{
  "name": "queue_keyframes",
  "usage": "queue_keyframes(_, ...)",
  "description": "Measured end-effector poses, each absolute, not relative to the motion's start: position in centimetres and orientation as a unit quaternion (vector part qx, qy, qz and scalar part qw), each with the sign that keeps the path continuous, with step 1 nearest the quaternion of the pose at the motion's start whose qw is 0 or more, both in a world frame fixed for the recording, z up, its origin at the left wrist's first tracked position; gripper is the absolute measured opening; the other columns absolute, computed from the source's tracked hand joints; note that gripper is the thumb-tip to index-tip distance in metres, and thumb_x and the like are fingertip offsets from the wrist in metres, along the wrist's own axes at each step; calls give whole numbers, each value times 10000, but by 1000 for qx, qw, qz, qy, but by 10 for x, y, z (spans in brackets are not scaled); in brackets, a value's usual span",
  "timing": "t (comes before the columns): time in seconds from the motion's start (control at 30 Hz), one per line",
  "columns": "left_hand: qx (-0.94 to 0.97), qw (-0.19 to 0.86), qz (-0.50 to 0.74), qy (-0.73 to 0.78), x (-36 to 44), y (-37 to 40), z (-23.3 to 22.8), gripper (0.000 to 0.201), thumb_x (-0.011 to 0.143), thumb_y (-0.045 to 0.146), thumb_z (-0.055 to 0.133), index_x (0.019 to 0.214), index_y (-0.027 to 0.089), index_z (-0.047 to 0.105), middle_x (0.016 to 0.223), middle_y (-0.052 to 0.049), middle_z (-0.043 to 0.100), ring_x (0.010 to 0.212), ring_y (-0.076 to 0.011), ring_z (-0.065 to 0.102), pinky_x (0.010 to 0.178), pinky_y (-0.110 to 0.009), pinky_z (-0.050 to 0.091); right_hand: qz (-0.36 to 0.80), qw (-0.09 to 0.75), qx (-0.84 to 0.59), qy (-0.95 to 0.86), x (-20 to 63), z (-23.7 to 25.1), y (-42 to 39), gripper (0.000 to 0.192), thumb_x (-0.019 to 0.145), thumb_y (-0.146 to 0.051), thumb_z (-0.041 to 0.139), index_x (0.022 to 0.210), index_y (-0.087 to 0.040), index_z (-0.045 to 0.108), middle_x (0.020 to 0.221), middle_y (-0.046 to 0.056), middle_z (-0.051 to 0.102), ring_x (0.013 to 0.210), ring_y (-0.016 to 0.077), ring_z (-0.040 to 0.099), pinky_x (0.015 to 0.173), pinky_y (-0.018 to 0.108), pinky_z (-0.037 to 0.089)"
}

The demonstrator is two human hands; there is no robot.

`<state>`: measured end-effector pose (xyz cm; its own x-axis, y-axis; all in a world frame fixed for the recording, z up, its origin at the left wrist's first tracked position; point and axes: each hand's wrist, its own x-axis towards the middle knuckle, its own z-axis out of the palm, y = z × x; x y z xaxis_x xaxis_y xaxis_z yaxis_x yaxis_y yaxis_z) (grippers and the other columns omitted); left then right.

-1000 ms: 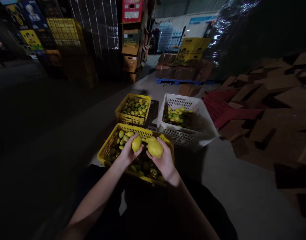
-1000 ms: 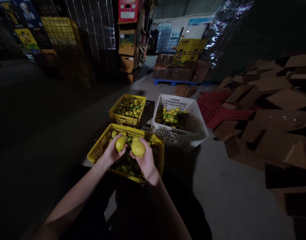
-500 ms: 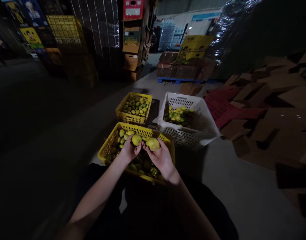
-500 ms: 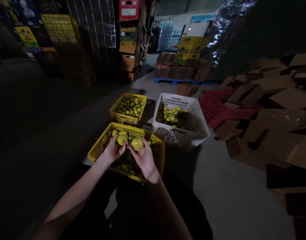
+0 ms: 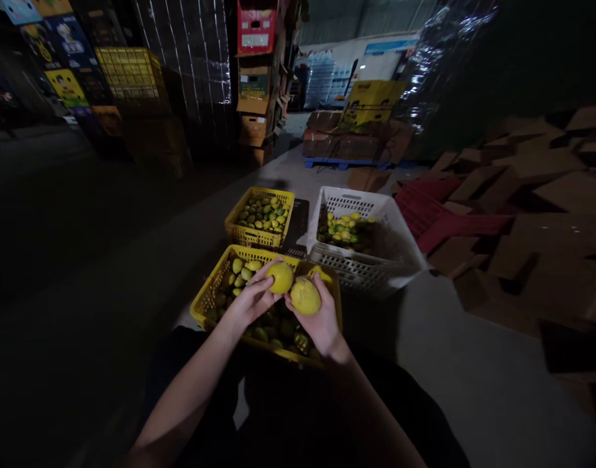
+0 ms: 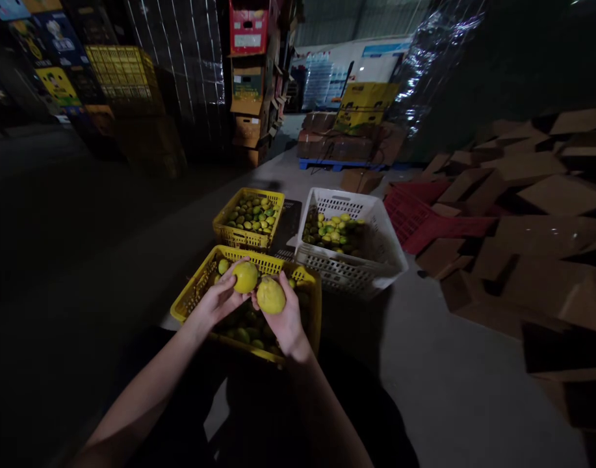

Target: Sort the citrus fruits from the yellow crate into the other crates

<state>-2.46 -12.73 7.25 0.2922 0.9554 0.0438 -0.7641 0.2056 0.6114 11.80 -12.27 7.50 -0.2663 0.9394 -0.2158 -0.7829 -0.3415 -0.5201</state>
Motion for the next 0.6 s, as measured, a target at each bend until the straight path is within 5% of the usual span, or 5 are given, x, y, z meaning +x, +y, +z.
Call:
queue_keyframes(0.17,273,771,549,170,-27,-128,72,634,678,219,769,1278,184,567,1099,-85,682,949,-215,665,786,-292,514,787,543,-233,-177,121,75,-125,276,806,-397,684,663,-164,653,602,22,677,521,154,648,425,227,507)
queue_keyframes(0.33,185,799,535,202,-24,-125,77,304,894,300,581,1124,109,633,946,-100,710,711,-131,648,639,-210,514,807,526,-246,-111,121,76,-123,222,828,-369,631,758,-162,670,642,38,693,582,162,664,503,239,540)
queue_keyframes(0.47,110,819,520,217,-20,-123,82,422,1019,368,336,1063,80,641,852,-105,710,667,-117,645,629,-178,533,789,559,-242,-78,120,77,-121,143,830,-310,596,799,-184,657,664,36,698,589,157,646,557,260,564)
queue_keyframes(0.6,88,815,522,237,-16,-120,79,449,1029,377,303,1009,76,636,838,-95,705,658,-104,655,660,-161,549,786,562,-247,-68,123,81,-121,134,858,-304,550,836,-205,637,709,23,710,591,138,640,532,229,545)
